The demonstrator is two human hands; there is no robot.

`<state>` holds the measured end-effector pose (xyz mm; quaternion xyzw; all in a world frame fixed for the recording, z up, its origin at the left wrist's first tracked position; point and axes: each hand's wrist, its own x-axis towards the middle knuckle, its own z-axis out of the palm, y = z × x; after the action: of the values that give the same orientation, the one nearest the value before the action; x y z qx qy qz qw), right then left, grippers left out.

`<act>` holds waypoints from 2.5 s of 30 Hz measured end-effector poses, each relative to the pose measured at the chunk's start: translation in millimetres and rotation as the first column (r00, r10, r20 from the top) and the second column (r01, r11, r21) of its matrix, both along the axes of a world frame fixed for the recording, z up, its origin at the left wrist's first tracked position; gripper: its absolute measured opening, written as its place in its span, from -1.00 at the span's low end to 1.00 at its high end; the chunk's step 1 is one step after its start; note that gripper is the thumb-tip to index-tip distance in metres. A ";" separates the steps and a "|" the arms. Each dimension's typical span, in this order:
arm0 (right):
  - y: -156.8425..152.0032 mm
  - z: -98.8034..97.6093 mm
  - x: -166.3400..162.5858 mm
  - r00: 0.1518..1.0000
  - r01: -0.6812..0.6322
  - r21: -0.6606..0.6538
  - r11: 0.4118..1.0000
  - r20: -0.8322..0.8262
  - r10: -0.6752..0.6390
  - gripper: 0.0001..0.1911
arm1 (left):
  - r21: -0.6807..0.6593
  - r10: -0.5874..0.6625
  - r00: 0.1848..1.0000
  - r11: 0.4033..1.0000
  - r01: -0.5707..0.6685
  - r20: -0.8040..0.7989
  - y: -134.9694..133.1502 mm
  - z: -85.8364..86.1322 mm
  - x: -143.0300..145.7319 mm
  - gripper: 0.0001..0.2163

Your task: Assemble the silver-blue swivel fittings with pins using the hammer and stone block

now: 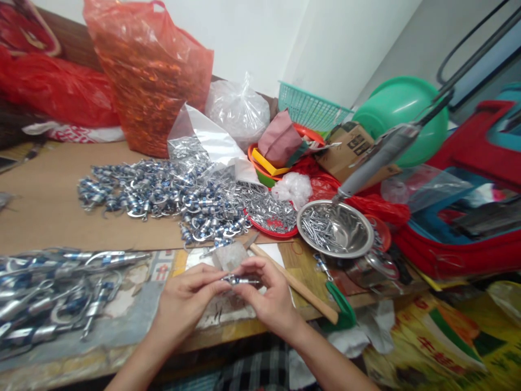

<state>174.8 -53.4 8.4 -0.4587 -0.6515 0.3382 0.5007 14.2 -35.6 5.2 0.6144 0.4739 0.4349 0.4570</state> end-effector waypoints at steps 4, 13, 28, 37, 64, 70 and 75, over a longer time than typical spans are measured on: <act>-3.9 0.1 11.5 0.914 -0.181 0.439 0.880 0.406 -0.014 -0.77 | -0.084 0.015 1.000 0.996 -0.017 -0.025 -0.8 9.3 -1.0 -0.86; 4.2 7.9 16.7 0.839 -0.272 0.527 0.806 0.540 -0.070 -0.71 | 0.114 -0.015 0.986 0.993 0.034 -0.168 0.9 19.3 -1.7 -0.84; 83.1 13.2 60.4 0.544 0.311 0.117 0.943 0.792 -0.278 -0.71 | -0.361 -0.037 0.953 0.920 0.150 0.300 -1.2 3.3 -0.5 -0.36; 155.9 -11.6 75.3 0.317 0.430 0.022 0.902 0.932 -0.174 -0.61 | -0.414 -0.207 0.907 0.837 0.359 0.367 16.1 2.5 -6.5 -0.37; 24.1 8.2 4.6 0.584 -0.542 0.524 0.657 0.797 -0.154 -0.78 | -0.354 -0.178 0.873 0.863 0.361 0.455 23.4 -12.6 -8.1 -0.47; 14.0 16.5 -3.5 0.398 -0.625 0.500 0.599 0.865 -0.306 -0.81 | -0.349 -0.163 0.927 0.893 0.284 0.338 22.8 -6.0 -8.4 -0.81; 7.0 11.4 5.2 0.492 -0.542 0.407 0.735 0.863 -0.115 -0.83 | -0.360 -0.192 0.942 0.888 0.286 0.275 21.7 -2.7 -8.4 -0.90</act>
<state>180.0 -46.3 19.8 -0.2719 -0.9371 -0.1070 0.1909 5.8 -13.9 2.5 0.5085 0.4155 0.3388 0.6738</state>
